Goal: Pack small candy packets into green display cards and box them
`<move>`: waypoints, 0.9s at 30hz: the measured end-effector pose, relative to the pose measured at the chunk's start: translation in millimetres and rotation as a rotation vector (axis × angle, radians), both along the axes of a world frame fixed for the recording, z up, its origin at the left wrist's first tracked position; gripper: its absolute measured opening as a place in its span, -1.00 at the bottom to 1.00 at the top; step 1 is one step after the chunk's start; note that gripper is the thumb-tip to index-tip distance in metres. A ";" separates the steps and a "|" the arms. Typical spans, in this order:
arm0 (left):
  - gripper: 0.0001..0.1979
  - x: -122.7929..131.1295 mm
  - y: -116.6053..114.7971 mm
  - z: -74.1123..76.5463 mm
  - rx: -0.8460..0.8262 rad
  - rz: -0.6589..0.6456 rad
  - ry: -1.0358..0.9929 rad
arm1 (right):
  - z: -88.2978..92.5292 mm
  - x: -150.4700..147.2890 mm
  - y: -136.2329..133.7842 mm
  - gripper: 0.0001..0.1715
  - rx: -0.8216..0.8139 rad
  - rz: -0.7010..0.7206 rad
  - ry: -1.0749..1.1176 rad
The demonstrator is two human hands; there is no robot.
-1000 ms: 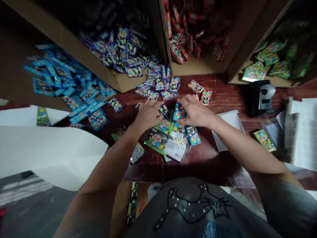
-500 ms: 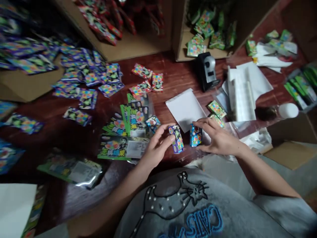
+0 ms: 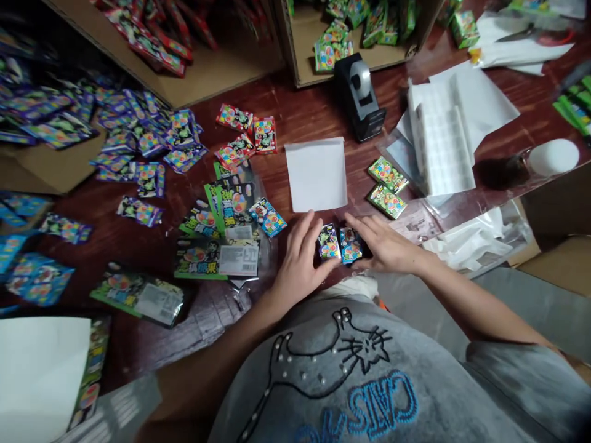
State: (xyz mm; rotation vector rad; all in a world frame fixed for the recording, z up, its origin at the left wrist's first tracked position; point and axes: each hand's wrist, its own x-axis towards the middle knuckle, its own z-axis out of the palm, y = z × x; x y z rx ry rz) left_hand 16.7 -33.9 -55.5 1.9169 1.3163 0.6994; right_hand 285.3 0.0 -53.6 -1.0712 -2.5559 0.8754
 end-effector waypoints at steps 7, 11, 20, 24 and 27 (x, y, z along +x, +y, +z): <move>0.00 0.0 8.4 -7.1 0.046 -0.102 0.253 | -4.3 11.8 3.9 0.47 0.073 -0.019 0.128; 0.30 4.1 11.0 -4.4 0.044 -0.105 0.237 | 4.0 9.1 11.3 0.47 0.063 -0.044 0.166; 0.43 -48.5 -20.3 24.1 0.343 -0.027 0.348 | 19.2 -50.2 24.5 0.34 0.094 0.168 0.132; -0.03 -52.2 -17.5 19.5 0.341 -0.240 0.528 | 28.3 27.0 49.7 0.14 0.246 0.123 -0.100; -0.29 -44.5 -6.6 31.5 0.331 -0.348 0.595 | 26.7 69.3 71.8 0.01 0.276 0.194 -0.249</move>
